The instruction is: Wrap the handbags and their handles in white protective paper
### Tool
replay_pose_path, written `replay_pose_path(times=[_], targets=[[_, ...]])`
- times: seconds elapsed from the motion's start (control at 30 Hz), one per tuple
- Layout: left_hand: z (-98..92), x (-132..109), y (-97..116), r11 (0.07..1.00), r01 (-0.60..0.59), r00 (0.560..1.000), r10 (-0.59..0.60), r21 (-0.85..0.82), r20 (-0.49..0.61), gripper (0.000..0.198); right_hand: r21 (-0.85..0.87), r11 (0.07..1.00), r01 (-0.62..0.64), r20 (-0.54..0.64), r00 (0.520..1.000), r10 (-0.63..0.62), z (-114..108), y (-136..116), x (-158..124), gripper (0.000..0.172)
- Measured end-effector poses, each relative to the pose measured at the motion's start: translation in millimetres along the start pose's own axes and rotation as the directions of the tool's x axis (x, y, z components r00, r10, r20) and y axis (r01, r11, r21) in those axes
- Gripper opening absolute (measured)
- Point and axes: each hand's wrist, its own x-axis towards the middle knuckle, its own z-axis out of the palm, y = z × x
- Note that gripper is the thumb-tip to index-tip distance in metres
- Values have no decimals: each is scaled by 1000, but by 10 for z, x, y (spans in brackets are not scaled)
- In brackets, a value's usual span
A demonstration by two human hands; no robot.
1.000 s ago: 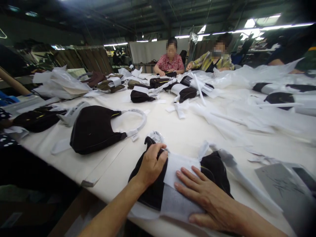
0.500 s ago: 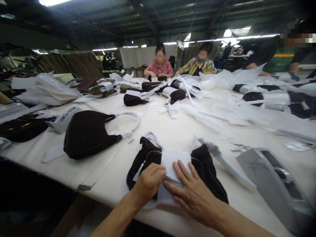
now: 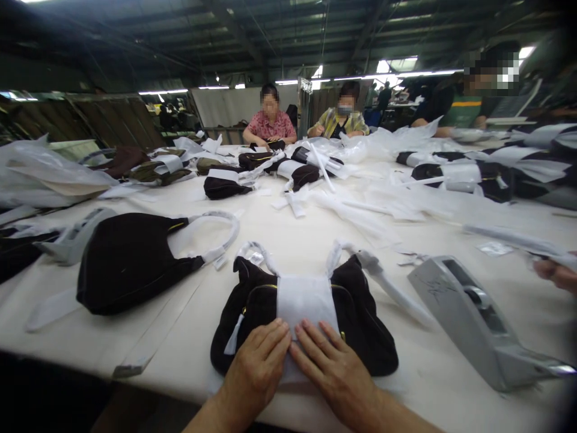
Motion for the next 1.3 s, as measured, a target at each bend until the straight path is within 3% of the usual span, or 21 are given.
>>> replay_pose_path(times=[0.2,0.3,0.4,0.47,0.5,0.53,0.6,0.63,0.7,0.77,0.87,0.93,1.07,1.23,1.3], targets=[[-170,597,23,964,202,978,-187,-175,98,26,185,982,33,112,992,-54,8,208,83,43],[-6,836,-12,970,82,978,-34,-231,206,41,295,955,-32,63,998,14,13,174,93,36],[233,855,-60,980,0,947,64,-199,315,53,431,902,-27,-21,999,39,-67,214,-16,27],[320,804,-80,986,-18,940,74,-169,332,58,415,899,-141,-104,974,201,-134,345,-137,28],[334,780,-83,987,-25,940,78,-160,333,61,367,883,-293,-136,922,363,-154,442,-191,30],[333,762,-83,987,-36,938,88,-157,336,65,310,823,-476,-160,827,539,-158,556,-231,34],[309,749,-74,986,-54,931,107,-157,349,74,230,603,-764,-110,595,796,-124,810,-240,49],[295,751,-67,986,-58,927,110,-154,358,76,207,505,-838,-29,510,860,-92,936,-205,57],[281,759,-58,988,-55,923,106,-146,370,76,171,422,-890,147,447,882,-34,1149,-69,69],[283,762,-57,988,-53,921,104,-143,376,75,98,442,-891,207,453,867,-11,1286,108,69],[301,749,-71,987,-58,923,109,-147,369,75,2,551,-835,199,540,818,-17,1381,326,56],[314,737,-87,987,-58,927,109,-150,359,76,14,598,-801,299,574,762,12,1430,397,47],[340,741,-116,986,-59,929,111,-155,354,77,45,605,-795,474,550,688,220,1560,430,32],[357,791,-128,987,-29,937,83,-160,340,73,-77,594,-801,494,487,720,391,1577,484,21],[351,797,-126,986,-21,943,76,-167,324,71,-103,607,-788,464,501,730,319,1547,501,24]])
